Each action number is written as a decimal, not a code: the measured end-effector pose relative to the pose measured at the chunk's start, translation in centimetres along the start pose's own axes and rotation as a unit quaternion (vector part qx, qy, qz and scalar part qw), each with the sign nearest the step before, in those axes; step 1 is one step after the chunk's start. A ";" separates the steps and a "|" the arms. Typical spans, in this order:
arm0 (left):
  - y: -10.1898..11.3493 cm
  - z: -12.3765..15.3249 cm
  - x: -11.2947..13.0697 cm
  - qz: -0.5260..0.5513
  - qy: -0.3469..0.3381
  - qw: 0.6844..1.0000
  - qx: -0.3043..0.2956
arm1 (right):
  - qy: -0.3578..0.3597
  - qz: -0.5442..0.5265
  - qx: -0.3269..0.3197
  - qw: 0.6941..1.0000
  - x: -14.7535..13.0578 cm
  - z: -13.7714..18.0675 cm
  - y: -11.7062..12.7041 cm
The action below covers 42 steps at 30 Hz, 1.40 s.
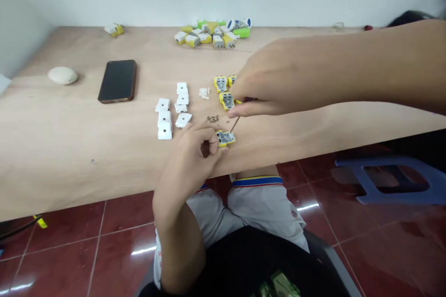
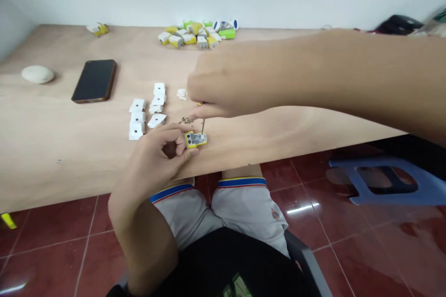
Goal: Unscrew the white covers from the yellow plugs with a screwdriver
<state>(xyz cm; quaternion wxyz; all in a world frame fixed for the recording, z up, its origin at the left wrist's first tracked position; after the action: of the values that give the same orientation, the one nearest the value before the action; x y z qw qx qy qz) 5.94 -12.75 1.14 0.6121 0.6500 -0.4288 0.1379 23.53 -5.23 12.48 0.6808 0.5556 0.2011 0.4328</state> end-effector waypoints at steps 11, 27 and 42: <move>0.1 -0.1 0.1 -0.010 0.008 1.000 -0.005 | -0.029 -0.069 0.012 0.997 1.3 0.4 -0.6; 0.1 0.0 0.2 0.000 0.008 1.000 -0.004 | 0.045 -0.238 0.042 0.969 -1.2 0.4 0.5; 0.1 0.0 0.0 0.008 0.011 1.000 -0.005 | 0.048 -0.240 0.078 0.966 -0.5 -0.1 0.6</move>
<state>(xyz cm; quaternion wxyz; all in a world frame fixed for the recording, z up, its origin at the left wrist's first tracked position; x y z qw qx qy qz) 5.88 -12.77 1.19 0.6184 0.6423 -0.4281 0.1476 22.98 -5.58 12.92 0.7091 0.5207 0.3942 0.2658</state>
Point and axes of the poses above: each hand's wrist, its own z-axis away from the middle knuckle, its own y-axis out of the back of the hand, x = y × z, the point moved 3 cm from there along -z, towards the middle knuckle, and after that the axes turned 6 degrees about -z, right-handed, at the moved point
